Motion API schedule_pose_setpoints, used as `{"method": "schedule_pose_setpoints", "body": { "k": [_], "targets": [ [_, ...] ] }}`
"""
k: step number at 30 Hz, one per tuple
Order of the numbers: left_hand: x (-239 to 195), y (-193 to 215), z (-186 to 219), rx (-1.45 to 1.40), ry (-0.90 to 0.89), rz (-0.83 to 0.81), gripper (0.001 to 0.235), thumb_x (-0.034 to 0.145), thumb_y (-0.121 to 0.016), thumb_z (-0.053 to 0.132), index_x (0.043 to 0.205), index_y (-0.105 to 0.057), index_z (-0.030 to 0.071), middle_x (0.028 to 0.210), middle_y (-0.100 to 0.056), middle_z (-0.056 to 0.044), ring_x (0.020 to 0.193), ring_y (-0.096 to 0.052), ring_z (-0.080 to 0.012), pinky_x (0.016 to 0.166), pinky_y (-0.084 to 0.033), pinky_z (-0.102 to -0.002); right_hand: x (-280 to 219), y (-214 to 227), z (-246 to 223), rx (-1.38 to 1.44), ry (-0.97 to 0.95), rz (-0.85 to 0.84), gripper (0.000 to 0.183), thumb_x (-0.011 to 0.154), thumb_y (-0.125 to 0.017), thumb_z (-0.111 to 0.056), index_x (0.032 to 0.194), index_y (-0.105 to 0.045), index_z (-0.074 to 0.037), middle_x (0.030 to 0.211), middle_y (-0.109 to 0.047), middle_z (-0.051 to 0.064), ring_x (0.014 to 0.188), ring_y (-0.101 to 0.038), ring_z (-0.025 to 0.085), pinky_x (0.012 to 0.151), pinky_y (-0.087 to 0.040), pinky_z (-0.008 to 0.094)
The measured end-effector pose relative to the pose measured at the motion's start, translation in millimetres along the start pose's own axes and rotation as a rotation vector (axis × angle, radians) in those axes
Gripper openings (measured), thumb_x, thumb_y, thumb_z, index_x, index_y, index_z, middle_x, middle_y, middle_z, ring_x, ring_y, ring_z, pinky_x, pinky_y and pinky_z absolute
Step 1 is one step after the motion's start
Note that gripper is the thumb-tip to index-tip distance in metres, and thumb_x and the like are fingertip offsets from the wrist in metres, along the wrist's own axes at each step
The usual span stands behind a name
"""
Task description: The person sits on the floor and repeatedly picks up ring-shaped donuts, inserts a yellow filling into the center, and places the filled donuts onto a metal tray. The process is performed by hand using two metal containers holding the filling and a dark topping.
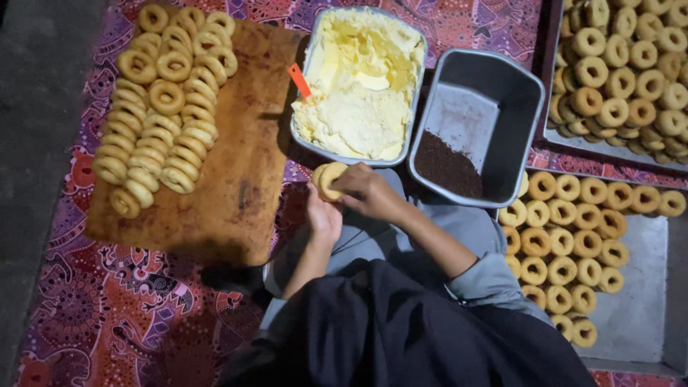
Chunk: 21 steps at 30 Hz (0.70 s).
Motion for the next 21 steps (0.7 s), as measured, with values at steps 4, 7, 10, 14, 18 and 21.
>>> {"method": "schedule_pose_setpoints", "body": {
  "k": [4, 7, 10, 14, 18, 21],
  "targets": [
    [-0.2, -22.0, 5.6, 0.060, -0.060, -0.083, 0.065, 0.106, -0.044, 0.051, 0.149, -0.044, 0.001, 0.151, -0.051, -0.013, 0.141, -0.048, -0.0261, 0.120, -0.037, -0.044, 1.5, 37.2, -12.3, -0.112, -0.208, 0.094, 0.033, 0.077, -0.081, -0.007, 0.110, -0.075, -0.006, 0.106, -0.072, 0.011, 0.105, -0.065, 0.033, 0.095, -0.052, 0.042],
    [-16.2, -36.9, -17.3, 0.102, 0.024, -0.140, 0.064, 0.106, -0.045, 0.048, 0.152, -0.042, 0.004, 0.152, -0.049, -0.011, 0.140, -0.047, -0.0248, 0.119, -0.036, -0.042, -3.4, 53.9, -22.9, -0.061, -0.164, 0.171, 0.036, 0.079, -0.079, -0.005, 0.114, -0.073, -0.005, 0.108, -0.071, 0.011, 0.108, -0.065, 0.032, 0.099, -0.052, 0.043],
    [-22.5, -47.3, -36.5, 0.109, 0.111, -0.168, 0.063, 0.106, -0.048, 0.045, 0.153, -0.041, 0.004, 0.153, -0.048, -0.011, 0.141, -0.045, -0.0252, 0.120, -0.035, -0.042, -22.1, 53.7, -20.4, -0.094, -0.197, 0.222, 0.035, 0.080, -0.079, -0.004, 0.114, -0.074, -0.005, 0.109, -0.072, 0.011, 0.108, -0.065, 0.032, 0.098, -0.053, 0.043],
    [-10.4, -46.4, -46.1, 0.093, 0.149, -0.183, 0.064, 0.105, -0.050, 0.045, 0.151, -0.042, 0.002, 0.152, -0.050, -0.013, 0.140, -0.048, -0.0273, 0.119, -0.037, -0.045, -69.8, 57.0, 12.8, -0.077, -0.159, 0.185, 0.033, 0.080, -0.079, -0.007, 0.113, -0.074, -0.004, 0.106, -0.073, 0.012, 0.107, -0.065, 0.033, 0.097, -0.053, 0.044],
    [5.4, -46.7, -67.8, 0.147, 0.209, -0.178, 0.058, 0.105, -0.054, 0.036, 0.148, -0.045, -0.002, 0.149, -0.052, -0.015, 0.140, -0.050, -0.0275, 0.119, -0.041, -0.045, -136.1, 114.1, 117.0, -0.351, -0.552, 0.454, 0.027, 0.082, -0.078, -0.016, 0.105, -0.075, -0.003, 0.100, -0.073, 0.016, 0.097, -0.067, 0.035, 0.089, -0.055, 0.045],
    [21.1, -67.1, -111.1, 0.379, 0.332, -0.201, 0.049, 0.105, -0.056, 0.026, 0.144, -0.050, -0.003, 0.144, -0.055, -0.018, 0.133, -0.054, -0.0280, 0.113, -0.045, -0.041, -188.3, 134.4, 197.5, -0.298, -0.850, 0.410, 0.027, 0.086, -0.075, -0.018, 0.108, -0.071, -0.001, 0.100, -0.074, 0.017, 0.091, -0.071, 0.036, 0.081, -0.056, 0.045]
  ]
}}
Point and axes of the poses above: each hand's wrist, its own x-axis towards the middle knuckle, its own y-axis out of the back of the hand, z = x × y, the point moved 7 cm from there along x, towards the middle knuckle
